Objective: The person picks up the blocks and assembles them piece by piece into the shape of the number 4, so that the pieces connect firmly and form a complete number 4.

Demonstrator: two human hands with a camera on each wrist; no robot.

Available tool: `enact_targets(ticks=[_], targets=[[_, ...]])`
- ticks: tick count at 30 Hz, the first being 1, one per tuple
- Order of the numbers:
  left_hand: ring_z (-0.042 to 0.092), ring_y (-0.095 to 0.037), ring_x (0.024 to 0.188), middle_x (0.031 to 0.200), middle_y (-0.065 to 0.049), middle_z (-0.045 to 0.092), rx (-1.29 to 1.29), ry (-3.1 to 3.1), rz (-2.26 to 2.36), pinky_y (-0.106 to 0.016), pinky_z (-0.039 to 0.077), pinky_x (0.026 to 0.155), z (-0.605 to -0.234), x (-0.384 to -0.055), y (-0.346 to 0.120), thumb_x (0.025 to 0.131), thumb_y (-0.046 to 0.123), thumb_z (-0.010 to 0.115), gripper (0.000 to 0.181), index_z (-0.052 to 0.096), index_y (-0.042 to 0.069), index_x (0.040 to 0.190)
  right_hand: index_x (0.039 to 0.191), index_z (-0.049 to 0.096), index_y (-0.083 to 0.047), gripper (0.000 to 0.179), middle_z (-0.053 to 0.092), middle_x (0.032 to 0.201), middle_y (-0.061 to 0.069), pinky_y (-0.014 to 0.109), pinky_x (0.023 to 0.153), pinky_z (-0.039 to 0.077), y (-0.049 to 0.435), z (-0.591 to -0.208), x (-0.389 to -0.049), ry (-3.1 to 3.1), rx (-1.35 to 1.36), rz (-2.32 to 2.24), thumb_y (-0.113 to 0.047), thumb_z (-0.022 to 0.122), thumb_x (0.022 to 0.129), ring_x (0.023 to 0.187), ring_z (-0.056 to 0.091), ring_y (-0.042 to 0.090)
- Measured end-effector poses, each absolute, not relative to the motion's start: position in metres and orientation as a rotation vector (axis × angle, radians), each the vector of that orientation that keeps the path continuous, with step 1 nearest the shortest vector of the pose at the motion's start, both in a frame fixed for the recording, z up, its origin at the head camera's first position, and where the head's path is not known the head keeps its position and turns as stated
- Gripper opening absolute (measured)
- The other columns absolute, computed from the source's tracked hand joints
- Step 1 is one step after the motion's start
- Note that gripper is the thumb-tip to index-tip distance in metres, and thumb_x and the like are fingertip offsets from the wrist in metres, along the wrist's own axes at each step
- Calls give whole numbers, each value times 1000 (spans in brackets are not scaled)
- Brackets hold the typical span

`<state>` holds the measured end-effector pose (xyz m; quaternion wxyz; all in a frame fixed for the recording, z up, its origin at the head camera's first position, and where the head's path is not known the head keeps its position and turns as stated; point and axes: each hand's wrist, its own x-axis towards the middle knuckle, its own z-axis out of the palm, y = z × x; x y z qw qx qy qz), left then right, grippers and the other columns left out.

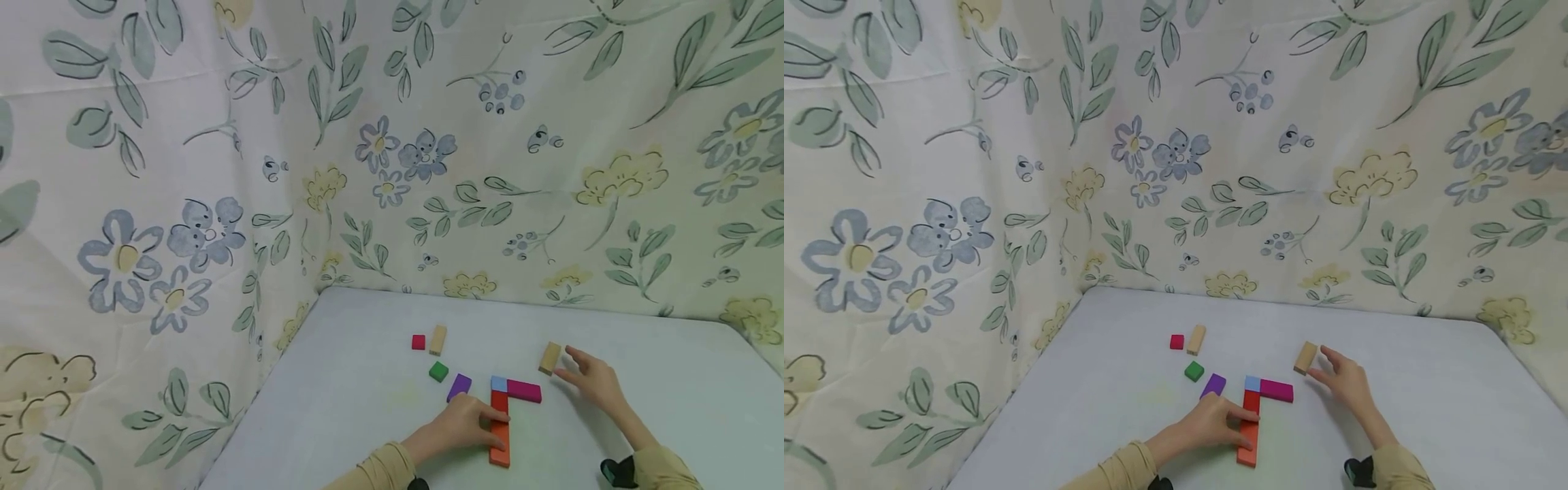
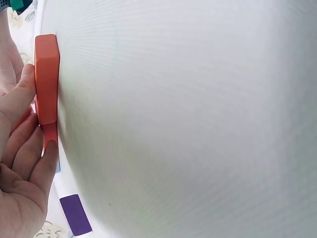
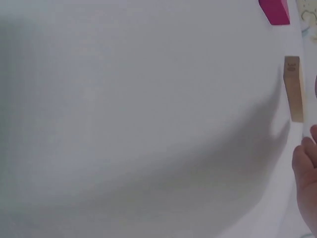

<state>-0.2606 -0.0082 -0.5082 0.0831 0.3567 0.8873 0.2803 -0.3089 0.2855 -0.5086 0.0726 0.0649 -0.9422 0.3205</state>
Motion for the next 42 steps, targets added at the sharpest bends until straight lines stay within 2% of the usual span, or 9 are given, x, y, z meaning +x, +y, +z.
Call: enact_targets(ticks=[5, 9, 17, 23, 32, 35, 42], targets=[[32, 1, 52, 65, 13, 64, 1040, 2640, 833, -16, 27, 47, -508, -259, -8, 78, 33, 77, 41, 68, 28, 118, 134, 40, 15, 74, 44, 132, 39, 56, 87, 47, 293, -508, -315, -2860, 198, 968, -33, 69, 86, 114, 49, 55], [31, 0, 51, 61, 13, 61, 1040, 2644, 819, -16, 27, 47, -506, -259, -8, 78, 33, 76, 41, 67, 29, 118, 134, 39, 16, 76, 42, 133, 39, 56, 87, 47, 295, -508, -321, -2871, 223, 966, -34, 69, 86, 114, 48, 55], [38, 3, 54, 87, 14, 72, 1034, 2643, 808, -16, 28, 47, -505, -259, -8, 79, 34, 76, 42, 67, 30, 119, 135, 37, 17, 81, 39, 135, 40, 58, 91, 44, 293, -512, -326, -2896, 245, 973, -34, 73, 82, 118, 44, 56], [46, 10, 64, 104, 14, 72, 1052, 2651, 800, -15, 29, 49, -508, -261, -7, 78, 36, 76, 41, 67, 30, 118, 135, 36, 17, 83, 38, 135, 41, 60, 94, 39, 290, -514, -328, -2922, 238, 960, -30, 75, 79, 122, 39, 56], [40, 5, 56, 92, 14, 73, 1057, 2666, 787, -15, 28, 49, -508, -261, -7, 78, 36, 76, 42, 67, 30, 118, 136, 35, 16, 86, 36, 136, 41, 61, 97, 37, 287, -516, -332, -2949, 227, 953, -29, 77, 77, 124, 35, 57], [41, 6, 57, 96, 14, 73, 1044, 2657, 795, -15, 29, 48, -507, -260, -7, 78, 35, 76, 42, 67, 30, 119, 136, 35, 17, 87, 37, 136, 40, 61, 97, 36, 286, -517, -332, -2945, 221, 958, -30, 77, 77, 124, 34, 57], [43, 6, 58, 91, 14, 72, 1006, 2642, 813, -16, 31, 48, -506, -260, -7, 78, 35, 76, 42, 67, 30, 119, 137, 35, 16, 87, 37, 137, 39, 61, 98, 35, 284, -521, -330, -2936, 189, 984, -33, 76, 77, 126, 33, 56]])
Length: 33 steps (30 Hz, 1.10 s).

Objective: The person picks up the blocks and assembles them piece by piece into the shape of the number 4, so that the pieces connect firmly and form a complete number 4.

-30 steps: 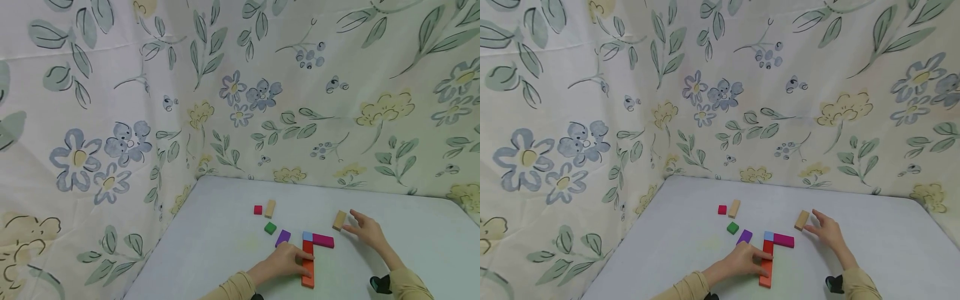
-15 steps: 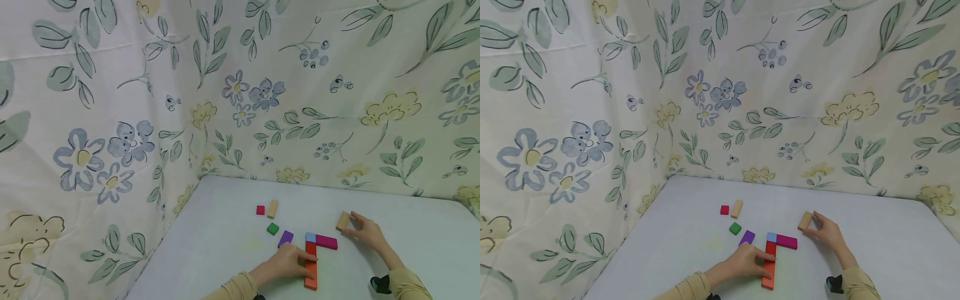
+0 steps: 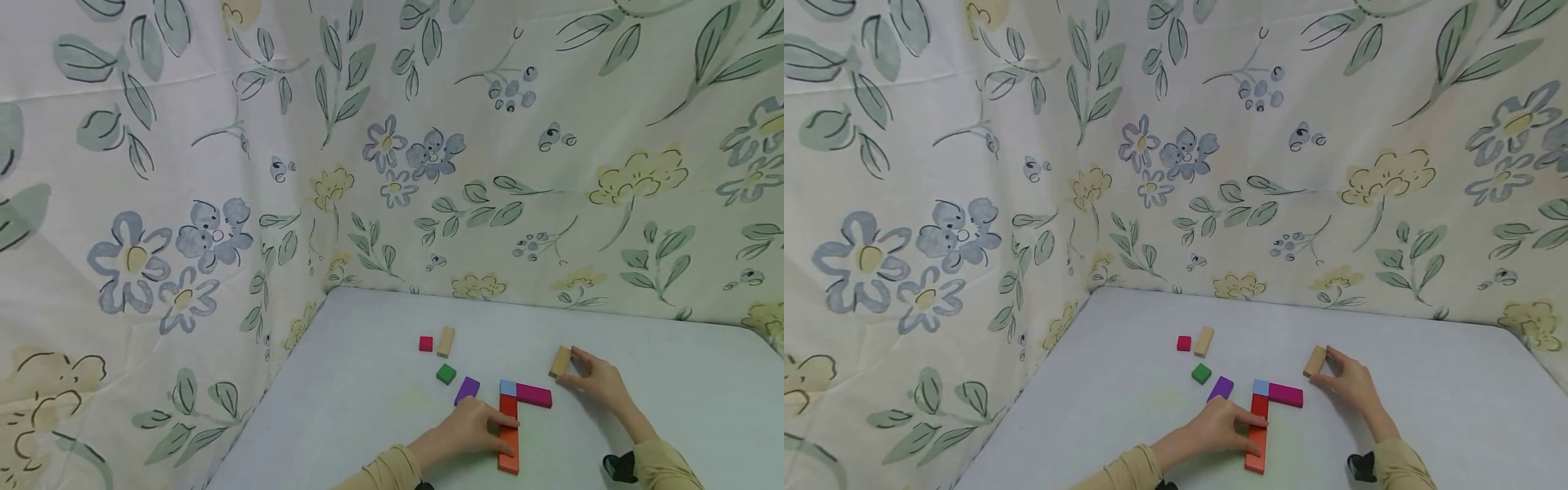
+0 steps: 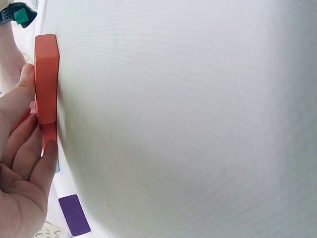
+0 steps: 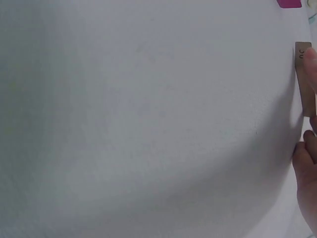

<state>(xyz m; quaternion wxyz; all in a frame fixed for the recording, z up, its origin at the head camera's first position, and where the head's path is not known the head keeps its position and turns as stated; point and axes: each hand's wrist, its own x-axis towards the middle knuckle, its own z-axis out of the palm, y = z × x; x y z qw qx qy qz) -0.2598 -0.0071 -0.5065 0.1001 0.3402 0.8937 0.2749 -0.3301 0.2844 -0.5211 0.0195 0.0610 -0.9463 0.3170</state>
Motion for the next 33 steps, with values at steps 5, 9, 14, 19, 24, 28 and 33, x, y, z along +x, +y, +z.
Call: enact_targets(ticks=[5, 9, 14, 19, 24, 28, 33], targets=[[45, 8, 62, 101, 15, 72, 1012, 2643, 817, -16, 30, 48, -507, -260, -7, 78, 35, 76, 42, 67, 30, 119, 137, 35, 15, 88, 38, 137, 38, 61, 98, 35, 283, -521, -327, -2929, 142, 990, -35, 77, 77, 126, 33, 56], [44, 8, 61, 97, 15, 73, 1019, 2647, 804, -16, 29, 48, -507, -260, -6, 78, 36, 76, 42, 67, 30, 118, 137, 35, 15, 88, 39, 136, 38, 61, 96, 37, 284, -520, -324, -2925, 128, 984, -35, 76, 77, 125, 34, 56], [42, 6, 59, 93, 14, 73, 1019, 2644, 814, -16, 29, 48, -507, -260, -6, 78, 35, 77, 42, 67, 30, 118, 136, 36, 15, 87, 40, 135, 38, 58, 93, 42, 286, -519, -322, -2911, 150, 972, -34, 76, 77, 121, 40, 55], [43, 6, 59, 89, 15, 72, 1003, 2627, 843, -17, 29, 47, -509, -261, -7, 78, 35, 77, 42, 67, 31, 118, 135, 37, 16, 86, 40, 135, 39, 55, 92, 44, 288, -516, -320, -2865, 211, 993, -34, 77, 78, 120, 43, 55], [43, 8, 61, 98, 14, 73, 1027, 2633, 841, -16, 29, 48, -510, -261, -8, 78, 35, 77, 41, 68, 30, 118, 135, 39, 16, 84, 42, 133, 39, 54, 90, 45, 288, -511, -318, -2818, 261, 988, -32, 77, 78, 117, 46, 54], [45, 8, 64, 102, 13, 72, 1041, 2637, 839, -16, 29, 49, -509, -261, -8, 78, 34, 77, 41, 68, 29, 117, 134, 40, 16, 80, 44, 131, 40, 52, 88, 46, 288, -504, -316, -2785, 298, 978, -29, 77, 78, 116, 49, 53], [43, 8, 63, 104, 14, 72, 1040, 2639, 839, -16, 28, 49, -510, -261, -8, 78, 35, 76, 41, 68, 29, 118, 136, 37, 15, 82, 42, 133, 40, 51, 89, 45, 288, -491, -316, -2796, 295, 986, -30, 75, 80, 117, 47, 53]])
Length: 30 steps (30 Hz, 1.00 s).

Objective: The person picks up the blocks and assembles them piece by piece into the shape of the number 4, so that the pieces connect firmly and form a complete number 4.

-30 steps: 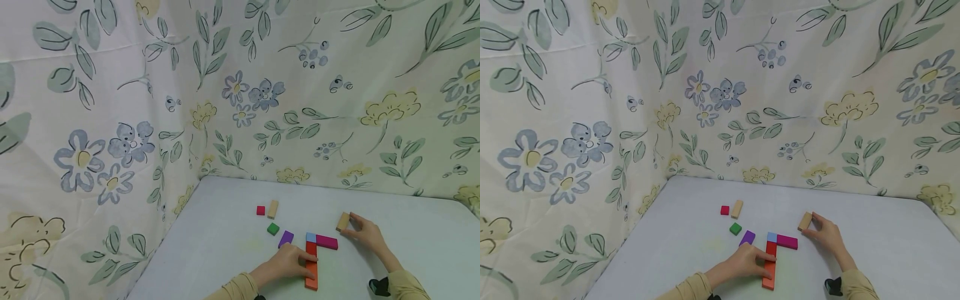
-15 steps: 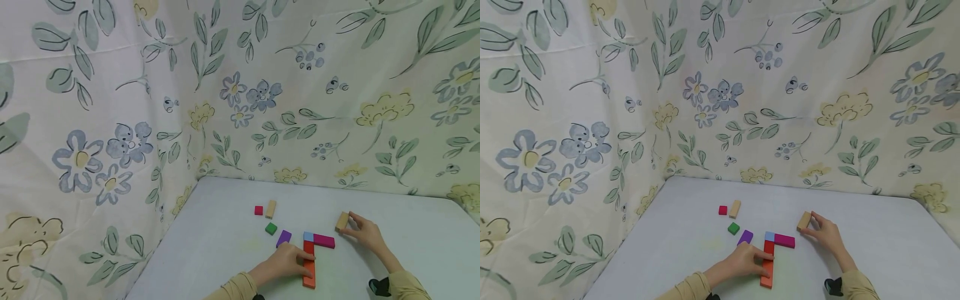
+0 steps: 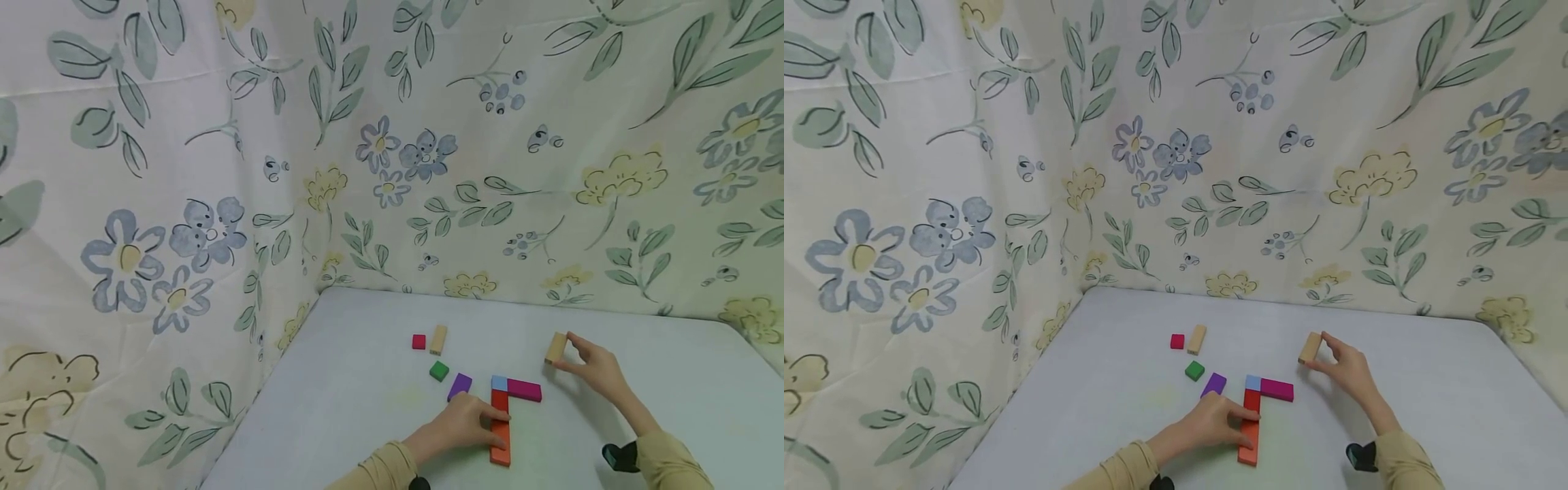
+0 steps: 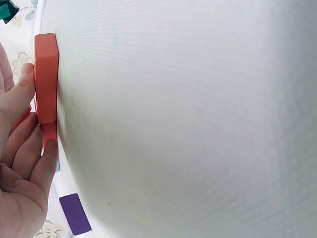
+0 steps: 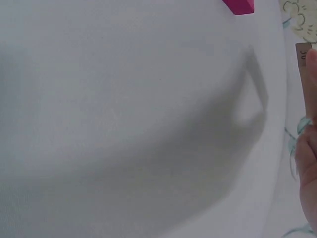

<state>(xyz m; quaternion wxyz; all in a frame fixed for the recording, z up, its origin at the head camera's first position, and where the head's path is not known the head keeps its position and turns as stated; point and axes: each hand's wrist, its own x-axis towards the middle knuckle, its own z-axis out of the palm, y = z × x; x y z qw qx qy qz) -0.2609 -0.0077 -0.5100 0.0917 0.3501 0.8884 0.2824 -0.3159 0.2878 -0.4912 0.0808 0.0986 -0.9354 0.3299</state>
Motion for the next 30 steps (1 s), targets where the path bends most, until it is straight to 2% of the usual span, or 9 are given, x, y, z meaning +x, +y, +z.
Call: enact_targets(ticks=[10, 17, 28, 30], targets=[[34, 4, 57, 101, 13, 73, 1081, 2668, 814, -16, 27, 48, -513, -263, -8, 77, 36, 77, 41, 68, 28, 117, 138, 36, 13, 82, 44, 134, 37, 47, 88, 46, 285, -467, -318, -2770, 321, 1020, -30, 75, 81, 119, 48, 49], [37, 4, 57, 99, 12, 73, 1074, 2674, 815, -16, 27, 47, -512, -262, -8, 77, 35, 77, 41, 69, 28, 116, 143, 32, 8, 86, 38, 141, 35, 46, 91, 44, 277, -456, -322, -2784, 315, 1119, -37, 72, 82, 125, 43, 49], [39, 4, 56, 102, 12, 73, 1044, 2677, 813, -16, 28, 46, -509, -259, -7, 77, 35, 77, 41, 69, 29, 116, 144, 30, 7, 84, 38, 142, 33, 43, 89, 46, 261, -439, -319, -2758, 399, 1165, -33, 72, 83, 125, 44, 47], [37, 4, 56, 96, 12, 74, 1040, 2672, 821, -16, 27, 46, -508, -259, -7, 77, 35, 78, 40, 69, 29, 116, 144, 30, 7, 84, 38, 143, 32, 43, 89, 46, 259, -437, -319, -2760, 405, 1172, -34, 71, 83, 126, 43, 47]])
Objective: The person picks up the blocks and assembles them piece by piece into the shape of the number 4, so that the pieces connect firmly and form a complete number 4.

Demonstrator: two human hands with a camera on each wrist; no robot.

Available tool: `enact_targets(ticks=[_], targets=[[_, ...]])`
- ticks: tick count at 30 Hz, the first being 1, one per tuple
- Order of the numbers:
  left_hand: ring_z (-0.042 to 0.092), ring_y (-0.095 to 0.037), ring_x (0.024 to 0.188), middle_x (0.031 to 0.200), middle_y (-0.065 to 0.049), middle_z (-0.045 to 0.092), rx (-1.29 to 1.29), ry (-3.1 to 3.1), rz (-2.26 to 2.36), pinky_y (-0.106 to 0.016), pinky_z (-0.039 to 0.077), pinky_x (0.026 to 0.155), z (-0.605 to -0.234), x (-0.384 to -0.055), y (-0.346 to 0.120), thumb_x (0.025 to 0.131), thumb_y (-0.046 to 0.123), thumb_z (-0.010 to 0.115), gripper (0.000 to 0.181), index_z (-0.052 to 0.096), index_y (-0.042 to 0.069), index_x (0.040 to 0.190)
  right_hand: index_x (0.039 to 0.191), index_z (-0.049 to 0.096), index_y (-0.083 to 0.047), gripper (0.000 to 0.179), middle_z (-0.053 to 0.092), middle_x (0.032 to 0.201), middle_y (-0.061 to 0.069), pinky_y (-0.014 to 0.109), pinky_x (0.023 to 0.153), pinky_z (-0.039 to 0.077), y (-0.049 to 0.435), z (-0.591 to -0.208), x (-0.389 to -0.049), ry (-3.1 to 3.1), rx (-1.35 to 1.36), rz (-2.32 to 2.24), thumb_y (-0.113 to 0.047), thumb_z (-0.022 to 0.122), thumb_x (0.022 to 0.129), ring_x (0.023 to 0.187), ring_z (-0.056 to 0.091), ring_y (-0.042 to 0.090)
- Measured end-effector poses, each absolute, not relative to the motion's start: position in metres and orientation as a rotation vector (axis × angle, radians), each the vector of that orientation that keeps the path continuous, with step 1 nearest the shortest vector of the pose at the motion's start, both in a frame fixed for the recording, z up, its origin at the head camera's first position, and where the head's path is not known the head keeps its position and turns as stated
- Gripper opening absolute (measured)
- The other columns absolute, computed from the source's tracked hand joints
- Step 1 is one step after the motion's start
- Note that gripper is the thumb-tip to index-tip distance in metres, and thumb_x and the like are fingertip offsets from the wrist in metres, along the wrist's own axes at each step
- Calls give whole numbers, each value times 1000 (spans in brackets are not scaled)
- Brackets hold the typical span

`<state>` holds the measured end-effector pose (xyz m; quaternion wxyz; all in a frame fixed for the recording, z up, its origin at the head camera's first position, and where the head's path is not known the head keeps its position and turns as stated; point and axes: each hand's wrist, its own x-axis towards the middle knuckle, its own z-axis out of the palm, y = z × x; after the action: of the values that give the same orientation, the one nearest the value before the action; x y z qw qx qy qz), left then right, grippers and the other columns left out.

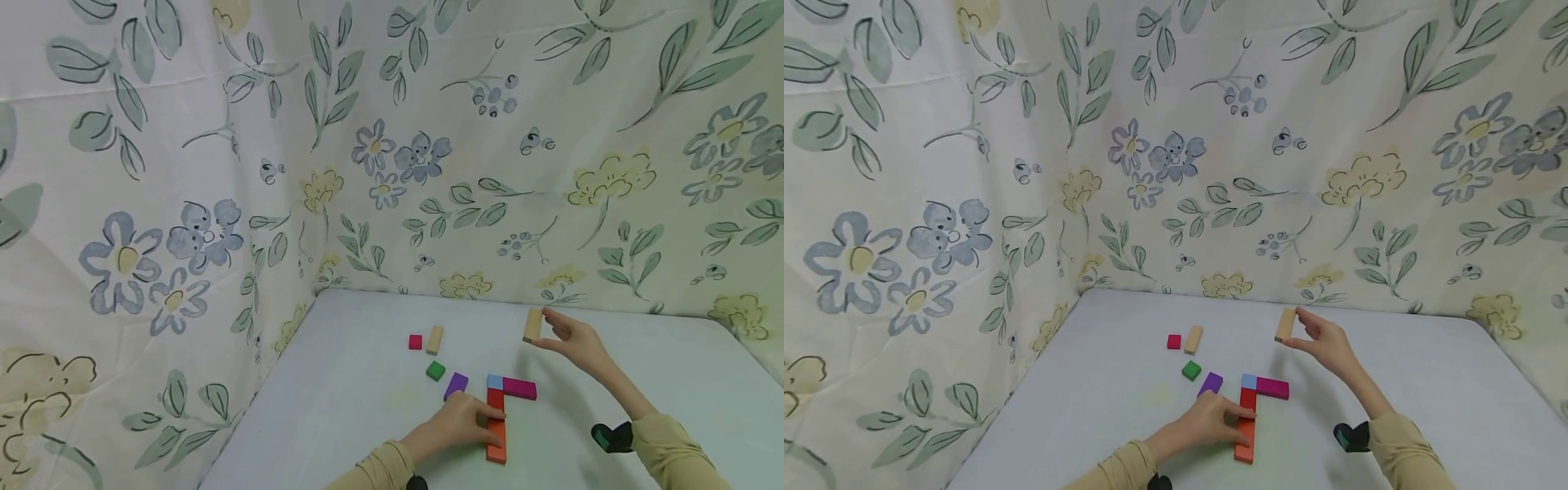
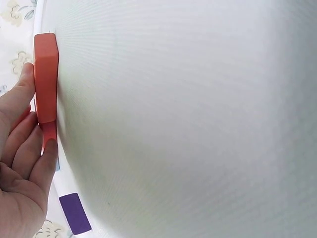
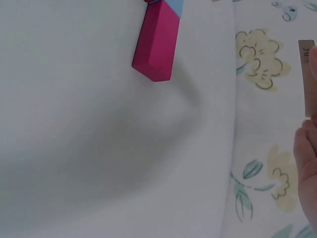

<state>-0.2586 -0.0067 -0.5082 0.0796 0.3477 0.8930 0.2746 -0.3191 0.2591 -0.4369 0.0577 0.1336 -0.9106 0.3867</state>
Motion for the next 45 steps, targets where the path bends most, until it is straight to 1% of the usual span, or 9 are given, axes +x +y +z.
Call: enact_targets(ticks=[2, 7, 15, 17, 27, 33, 39, 42, 45], targets=[[35, 3, 55, 87, 12, 73, 1038, 2663, 829, -17, 27, 46, -508, -259, -7, 77, 35, 78, 40, 69, 28, 116, 144, 30, 7, 84, 38, 143, 32, 43, 89, 46, 257, -435, -319, -2765, 411, 1178, -34, 71, 84, 126, 43, 47], [29, 2, 54, 79, 11, 72, 1063, 2662, 826, -16, 26, 47, -510, -260, -7, 77, 35, 78, 40, 69, 28, 115, 145, 29, 6, 83, 36, 144, 31, 41, 90, 45, 255, -431, -322, -2759, 434, 1186, -34, 70, 84, 128, 42, 45], [29, 0, 51, 56, 12, 56, 1067, 2654, 833, -16, 27, 46, -508, -260, -8, 78, 34, 77, 40, 69, 27, 116, 146, 28, 3, 80, 35, 148, 26, 13, 87, 45, 251, -419, -325, -2694, 484, 1334, -32, 68, 87, 130, 40, 42], [29, 0, 51, 56, 11, 54, 1064, 2651, 835, -16, 27, 46, -508, -260, -8, 78, 33, 77, 40, 69, 27, 116, 147, 28, 3, 80, 35, 148, 25, 11, 86, 44, 249, -417, -326, -2683, 489, 1369, -32, 68, 87, 130, 39, 41], [34, 0, 52, 58, 10, 57, 1033, 2645, 834, -16, 29, 46, -506, -258, -7, 78, 33, 77, 40, 69, 27, 117, 147, 28, 1, 80, 34, 149, 25, 15, 89, 45, 237, -419, -328, -2662, 569, 1459, -29, 69, 86, 132, 38, 41], [36, 1, 53, 59, 10, 58, 1057, 2648, 814, -16, 30, 47, -507, -260, -8, 79, 33, 76, 40, 68, 27, 118, 147, 29, 1, 79, 35, 149, 24, 28, 93, 45, 230, -428, -327, -2650, 602, 1496, -27, 70, 85, 133, 38, 40], [36, 1, 53, 61, 12, 60, 1066, 2643, 811, -16, 30, 48, -508, -261, -8, 79, 33, 76, 40, 68, 26, 118, 146, 31, 1, 78, 35, 148, 25, 35, 94, 45, 224, -438, -328, -2673, 616, 1504, -26, 70, 85, 132, 39, 41], [38, 3, 55, 69, 13, 66, 1060, 2639, 816, -15, 31, 48, -509, -261, -8, 79, 34, 76, 40, 68, 27, 118, 146, 32, 1, 78, 36, 148, 24, 38, 94, 45, 223, -442, -329, -2690, 603, 1485, -28, 71, 85, 132, 40, 41], [43, 6, 60, 85, 13, 72, 1053, 2632, 823, -14, 33, 49, -508, -261, -8, 79, 34, 75, 40, 68, 27, 119, 145, 32, 2, 78, 36, 147, 25, 39, 94, 45, 221, -444, -328, -2701, 608, 1460, -28, 71, 84, 131, 40, 42]])
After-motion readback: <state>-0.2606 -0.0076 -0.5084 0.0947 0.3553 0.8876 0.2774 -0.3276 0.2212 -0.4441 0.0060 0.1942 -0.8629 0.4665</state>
